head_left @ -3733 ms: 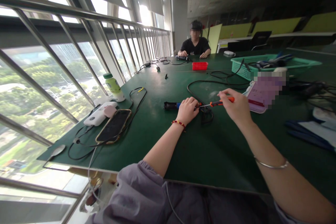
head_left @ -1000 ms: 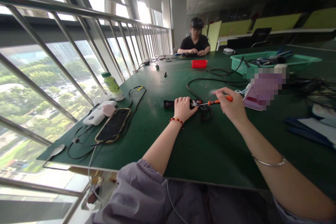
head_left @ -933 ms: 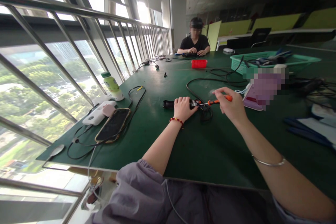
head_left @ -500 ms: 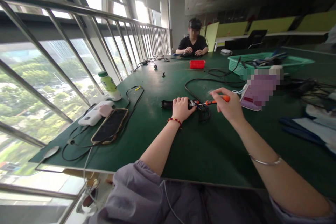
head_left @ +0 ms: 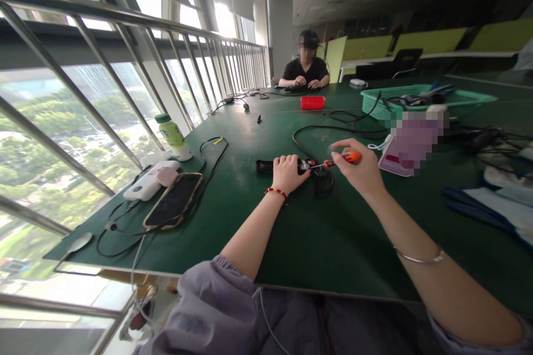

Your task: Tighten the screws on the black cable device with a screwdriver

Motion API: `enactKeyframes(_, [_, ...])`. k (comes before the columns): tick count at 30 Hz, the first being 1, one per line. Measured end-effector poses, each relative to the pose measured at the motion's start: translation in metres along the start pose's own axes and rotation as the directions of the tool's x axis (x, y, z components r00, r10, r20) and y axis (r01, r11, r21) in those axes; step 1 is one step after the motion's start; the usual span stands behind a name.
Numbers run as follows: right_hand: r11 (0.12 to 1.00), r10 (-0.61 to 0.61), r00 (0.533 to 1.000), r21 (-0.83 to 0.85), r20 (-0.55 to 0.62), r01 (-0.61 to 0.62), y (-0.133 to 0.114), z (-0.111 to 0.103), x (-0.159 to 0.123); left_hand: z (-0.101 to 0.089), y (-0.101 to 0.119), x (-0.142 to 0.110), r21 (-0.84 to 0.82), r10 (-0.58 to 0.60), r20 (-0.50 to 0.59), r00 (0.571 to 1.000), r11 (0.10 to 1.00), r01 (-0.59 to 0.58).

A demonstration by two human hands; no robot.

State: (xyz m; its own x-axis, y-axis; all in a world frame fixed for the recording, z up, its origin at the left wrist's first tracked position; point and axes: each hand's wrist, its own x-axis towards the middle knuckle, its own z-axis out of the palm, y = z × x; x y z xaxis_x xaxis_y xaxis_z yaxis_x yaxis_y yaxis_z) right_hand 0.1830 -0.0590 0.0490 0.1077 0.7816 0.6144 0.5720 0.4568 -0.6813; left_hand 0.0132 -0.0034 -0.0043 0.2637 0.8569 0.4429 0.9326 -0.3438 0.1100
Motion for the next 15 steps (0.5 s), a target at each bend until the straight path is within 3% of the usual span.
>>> enactKeyframes(3, [0.993, -0.112, 0.990, 0.020, -0.083, 0.114, 0.0032, 0.0014, 0.0013, -0.0008, 0.0001, -0.0005, 0.000, 0.002, -0.001, 1.000, 1.000, -0.002])
enactKeyframes(7, [1.000, 0.004, 0.997, 0.023, -0.071, -0.003, 0.0066, 0.0018, 0.0018, -0.0005, -0.0004, -0.0010, -0.002, 0.010, -0.008, 1.000, 1.000, -0.010])
enactKeyframes(12, [0.988, 0.150, 0.988, -0.031, 0.028, -0.149, 0.0021, 0.0003, 0.0001, 0.0001, -0.0006, -0.0003, 0.004, 0.007, -0.001, 1.000, 1.000, -0.007])
enactKeyframes(15, [0.997, 0.080, 0.996, 0.008, 0.028, -0.080, 0.0016, 0.0008, 0.0004, 0.0001, -0.0005, 0.0001, 0.006, 0.012, -0.006, 1.000, 1.000, -0.012])
